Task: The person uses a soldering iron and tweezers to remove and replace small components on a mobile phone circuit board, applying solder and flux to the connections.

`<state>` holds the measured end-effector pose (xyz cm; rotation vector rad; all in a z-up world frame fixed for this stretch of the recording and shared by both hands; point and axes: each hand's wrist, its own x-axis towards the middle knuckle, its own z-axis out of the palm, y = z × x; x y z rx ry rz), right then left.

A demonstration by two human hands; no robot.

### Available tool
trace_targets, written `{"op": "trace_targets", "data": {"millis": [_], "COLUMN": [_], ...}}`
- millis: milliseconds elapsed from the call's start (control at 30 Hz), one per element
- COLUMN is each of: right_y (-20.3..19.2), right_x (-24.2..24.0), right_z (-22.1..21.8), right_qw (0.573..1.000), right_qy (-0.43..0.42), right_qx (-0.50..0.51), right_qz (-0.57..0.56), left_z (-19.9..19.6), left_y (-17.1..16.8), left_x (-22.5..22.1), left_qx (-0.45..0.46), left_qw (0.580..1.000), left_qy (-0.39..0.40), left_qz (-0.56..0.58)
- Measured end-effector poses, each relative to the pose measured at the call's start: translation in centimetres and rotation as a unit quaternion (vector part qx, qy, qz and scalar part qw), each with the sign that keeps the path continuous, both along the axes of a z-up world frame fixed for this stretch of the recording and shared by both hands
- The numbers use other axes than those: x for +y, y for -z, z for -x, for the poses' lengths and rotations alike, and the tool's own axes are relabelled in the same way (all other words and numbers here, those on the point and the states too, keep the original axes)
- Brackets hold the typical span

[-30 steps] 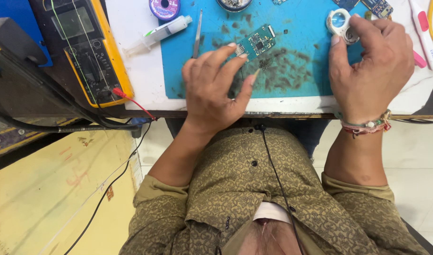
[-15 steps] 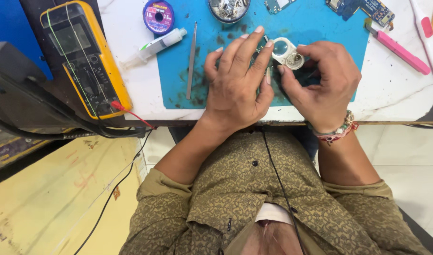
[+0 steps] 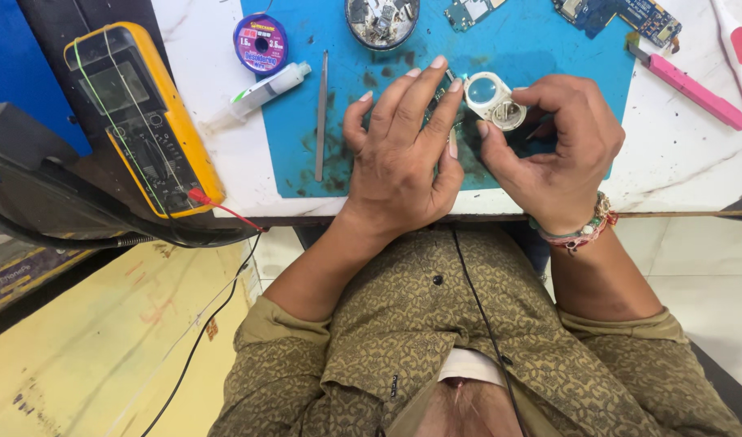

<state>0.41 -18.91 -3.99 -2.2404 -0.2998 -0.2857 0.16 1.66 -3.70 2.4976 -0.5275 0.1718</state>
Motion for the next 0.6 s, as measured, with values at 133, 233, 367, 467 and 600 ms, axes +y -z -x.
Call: {"op": "trace_targets", "data": {"millis": [133, 233, 367, 467, 600], "right_y": [-0.54, -0.95, -0.90, -0.69, -0.26], "right_x": [0.23, 0.43, 0.35, 0.28, 0.01], "right_z": [-0.16, -0.39, -0.41, -0.31, -0.13], "right_qw": [1.000, 1.000, 1.000, 1.000, 1.000], "right_qy": [-0.004, -0.008, -0.007, -0.009, -0.009], "right_qx": [-0.005, -0.016, -0.005, -0.013, -0.006], "right_qz": [0.003, 0.007, 0.006, 0.009, 0.007], "left_z": [0.05, 0.04, 0.04, 0.09, 0.06], "left_y": [0.04, 0.11, 0.15, 0.20, 0.35], "left_x": [-0.06, -0.08, -0.07, -0.07, -0.06], "left_qx": [-0.003, -0.003, -0.008, -0.009, -0.013], "left_qw": [1.000, 1.000, 1.000, 1.000, 1.000], "left_qy": [-0.003, -0.003, -0.004, -0.004, -0.003], "left_qz": [-0.007, -0.004, -0.008, -0.009, -0.008]}}
